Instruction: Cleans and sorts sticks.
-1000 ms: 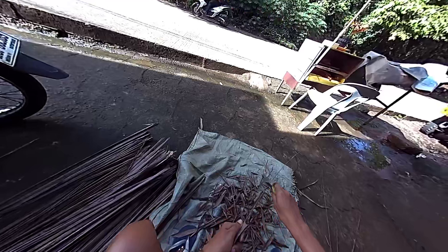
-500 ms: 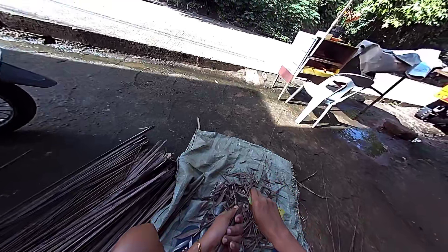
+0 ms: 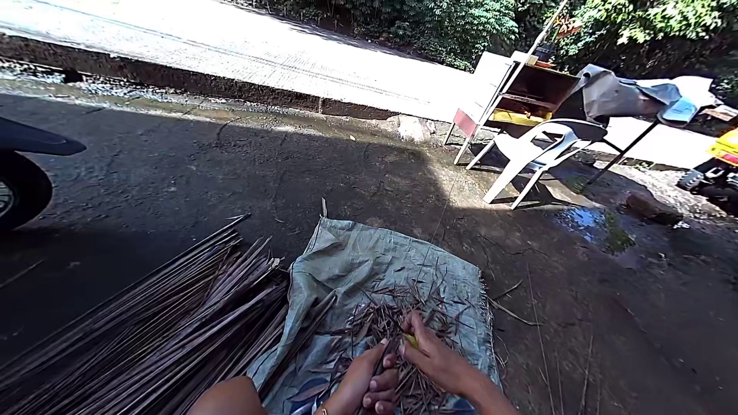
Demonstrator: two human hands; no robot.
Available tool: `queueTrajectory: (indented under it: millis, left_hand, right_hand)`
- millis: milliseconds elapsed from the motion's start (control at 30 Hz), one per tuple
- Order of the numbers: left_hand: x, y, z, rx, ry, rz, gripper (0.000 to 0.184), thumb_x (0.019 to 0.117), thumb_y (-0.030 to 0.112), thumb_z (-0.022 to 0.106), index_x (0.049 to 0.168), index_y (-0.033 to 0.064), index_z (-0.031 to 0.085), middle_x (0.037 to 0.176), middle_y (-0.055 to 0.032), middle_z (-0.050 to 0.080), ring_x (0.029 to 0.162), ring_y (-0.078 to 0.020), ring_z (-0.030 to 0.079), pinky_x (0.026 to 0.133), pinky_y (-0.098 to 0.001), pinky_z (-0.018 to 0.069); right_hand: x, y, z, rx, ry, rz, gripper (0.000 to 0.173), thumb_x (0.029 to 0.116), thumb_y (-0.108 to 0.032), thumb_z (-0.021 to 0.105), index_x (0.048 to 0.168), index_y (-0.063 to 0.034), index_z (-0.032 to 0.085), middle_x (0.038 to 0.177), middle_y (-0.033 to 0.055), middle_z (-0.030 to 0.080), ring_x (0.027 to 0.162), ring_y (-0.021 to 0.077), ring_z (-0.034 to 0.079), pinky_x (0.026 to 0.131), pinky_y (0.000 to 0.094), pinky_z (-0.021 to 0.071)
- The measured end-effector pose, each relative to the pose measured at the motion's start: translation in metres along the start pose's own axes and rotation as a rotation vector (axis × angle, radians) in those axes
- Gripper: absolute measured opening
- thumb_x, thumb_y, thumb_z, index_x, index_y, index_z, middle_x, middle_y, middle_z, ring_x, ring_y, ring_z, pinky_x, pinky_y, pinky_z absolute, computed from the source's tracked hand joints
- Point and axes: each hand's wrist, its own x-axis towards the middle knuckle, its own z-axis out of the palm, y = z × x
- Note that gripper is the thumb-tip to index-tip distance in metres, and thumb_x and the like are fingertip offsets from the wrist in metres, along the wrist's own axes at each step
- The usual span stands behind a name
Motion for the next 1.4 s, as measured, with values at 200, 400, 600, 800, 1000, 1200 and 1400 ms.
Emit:
queueTrajectory:
  millis: [200, 400, 600, 800, 1000, 1200, 1400]
  left_hand:
    - [-0.007, 0.001, 0.005, 0.072, -0.020, -0.046, 0.049, 0.1133, 0.029, 0.009, 0.081, 0.0164, 0.043, 0.049, 0.0113, 0.036, 0.034, 0.0053, 0.033, 0.036, -0.0081, 0.0309]
    - [-0.009, 0.000, 0.008, 0.145, -0.067, -0.077, 0.048, 0.1130, 0.028, 0.009, 0.082, 0.0168, 0.044, 0.050, 0.0120, 0.036, 0.035, 0.0060, 0.032, 0.036, -0.0076, 0.0303]
    - [-0.011, -0.004, 0.002, 0.172, -0.092, -0.103, 0.046, 0.1128, 0.024, 0.010, 0.082, 0.0168, 0.044, 0.052, 0.0121, 0.037, 0.036, 0.0068, 0.032, 0.037, -0.0069, 0.0301]
    - [-0.013, -0.002, 0.002, 0.164, -0.068, -0.070, 0.049, 0.1128, 0.026, 0.009, 0.080, 0.0165, 0.044, 0.049, 0.0116, 0.036, 0.034, 0.0058, 0.032, 0.036, -0.0079, 0.0299]
    - [-0.012, 0.002, -0.001, 0.154, -0.057, -0.051, 0.051, 0.1128, 0.029, 0.008, 0.079, 0.0166, 0.044, 0.047, 0.0111, 0.034, 0.034, 0.0043, 0.034, 0.036, -0.0091, 0.0312]
    - [-0.010, 0.000, -0.003, 0.219, -0.008, -0.027, 0.050, 0.1131, 0.029, 0.010, 0.079, 0.0164, 0.044, 0.047, 0.0108, 0.034, 0.034, 0.0037, 0.032, 0.036, -0.0100, 0.0304]
    - [-0.005, -0.006, -0.002, 0.409, -0.010, 0.016, 0.049, 0.1130, 0.028, 0.012, 0.080, 0.0156, 0.045, 0.048, 0.0103, 0.034, 0.036, 0.0020, 0.032, 0.038, -0.0121, 0.0313]
  right_hand:
    - [0.006, 0.022, -0.045, 0.414, 0.428, 0.086, 0.024, 0.1104, -0.026, 0.042, 0.102, -0.0050, 0.052, 0.064, -0.0067, 0.040, 0.047, 0.0025, 0.038, 0.047, 0.0195, 0.0382]
    - [0.012, 0.029, -0.051, 0.321, 0.468, 0.310, 0.061, 0.1134, -0.042, 0.023, 0.071, -0.0077, 0.049, 0.048, -0.0028, 0.042, 0.038, 0.0079, 0.043, 0.043, 0.0238, 0.0425]
    - [0.013, 0.030, -0.024, 0.259, 0.390, 0.236, 0.063, 0.1128, -0.043, 0.020, 0.071, -0.0071, 0.051, 0.052, -0.0028, 0.044, 0.041, 0.0075, 0.042, 0.046, 0.0246, 0.0415]
    - [0.014, 0.030, -0.022, 0.183, 0.346, 0.212, 0.063, 0.1127, -0.043, 0.024, 0.070, -0.0068, 0.052, 0.054, -0.0028, 0.044, 0.044, 0.0078, 0.041, 0.048, 0.0260, 0.0396]
    - [0.011, 0.019, -0.006, 0.055, 0.222, 0.197, 0.067, 0.1121, -0.046, 0.022, 0.075, -0.0018, 0.055, 0.061, 0.0014, 0.047, 0.052, 0.0130, 0.046, 0.057, 0.0335, 0.0439]
    - [0.006, 0.010, 0.004, 0.181, 0.143, 0.192, 0.062, 0.1120, -0.045, 0.025, 0.071, -0.0076, 0.051, 0.055, -0.0037, 0.043, 0.046, 0.0083, 0.042, 0.051, 0.0277, 0.0408]
    - [0.008, 0.011, -0.027, 0.101, 0.214, 0.337, 0.064, 0.1121, -0.049, 0.024, 0.076, -0.0044, 0.053, 0.059, 0.0003, 0.045, 0.048, 0.0118, 0.044, 0.052, 0.0297, 0.0420]
